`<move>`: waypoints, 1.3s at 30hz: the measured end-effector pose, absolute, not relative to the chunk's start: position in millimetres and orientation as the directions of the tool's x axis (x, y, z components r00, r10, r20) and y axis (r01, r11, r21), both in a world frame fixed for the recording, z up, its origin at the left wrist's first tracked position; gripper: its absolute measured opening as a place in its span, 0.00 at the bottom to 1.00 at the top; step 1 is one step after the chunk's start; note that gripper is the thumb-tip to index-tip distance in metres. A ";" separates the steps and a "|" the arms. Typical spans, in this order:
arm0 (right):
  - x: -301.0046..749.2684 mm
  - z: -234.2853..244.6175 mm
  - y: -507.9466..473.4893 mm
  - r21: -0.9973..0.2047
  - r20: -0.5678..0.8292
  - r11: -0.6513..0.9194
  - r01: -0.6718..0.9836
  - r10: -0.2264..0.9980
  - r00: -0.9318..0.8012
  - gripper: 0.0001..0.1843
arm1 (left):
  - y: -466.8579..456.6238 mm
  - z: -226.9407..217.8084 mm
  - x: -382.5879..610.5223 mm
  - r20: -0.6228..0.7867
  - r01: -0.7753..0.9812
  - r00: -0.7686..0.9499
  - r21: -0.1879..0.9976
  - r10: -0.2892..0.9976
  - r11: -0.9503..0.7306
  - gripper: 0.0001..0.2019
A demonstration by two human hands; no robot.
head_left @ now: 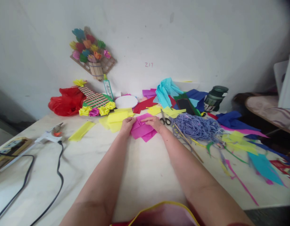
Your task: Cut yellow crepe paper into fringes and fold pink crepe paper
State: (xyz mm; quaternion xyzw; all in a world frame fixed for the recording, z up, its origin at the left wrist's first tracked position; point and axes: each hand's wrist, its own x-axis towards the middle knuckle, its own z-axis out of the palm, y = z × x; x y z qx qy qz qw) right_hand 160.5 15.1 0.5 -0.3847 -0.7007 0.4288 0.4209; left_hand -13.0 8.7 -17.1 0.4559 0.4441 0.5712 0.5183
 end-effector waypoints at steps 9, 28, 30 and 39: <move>162.0 0.1 17.8 -0.894 0.316 0.413 0.172 0.855 -0.410 0.15 | 8.0 -15.4 -12.2 0.059 -0.194 -0.045 0.979 0.997 -0.066 0.14; 158.2 4.5 11.4 -0.954 0.262 0.295 0.054 0.908 -0.327 0.16 | 6.0 -14.2 -10.7 0.102 -0.143 -0.011 0.984 0.995 -0.102 0.15; 156.0 3.3 12.4 -0.959 0.240 0.271 0.077 0.928 -0.284 0.16 | 4.8 -13.6 -10.0 0.114 -0.168 0.027 0.980 0.993 -0.108 0.15; 150.3 -1.1 17.9 -0.912 0.215 0.288 0.292 0.942 -0.258 0.18 | 1.2 -10.5 -7.6 0.094 -0.126 0.081 0.989 0.992 -0.083 0.17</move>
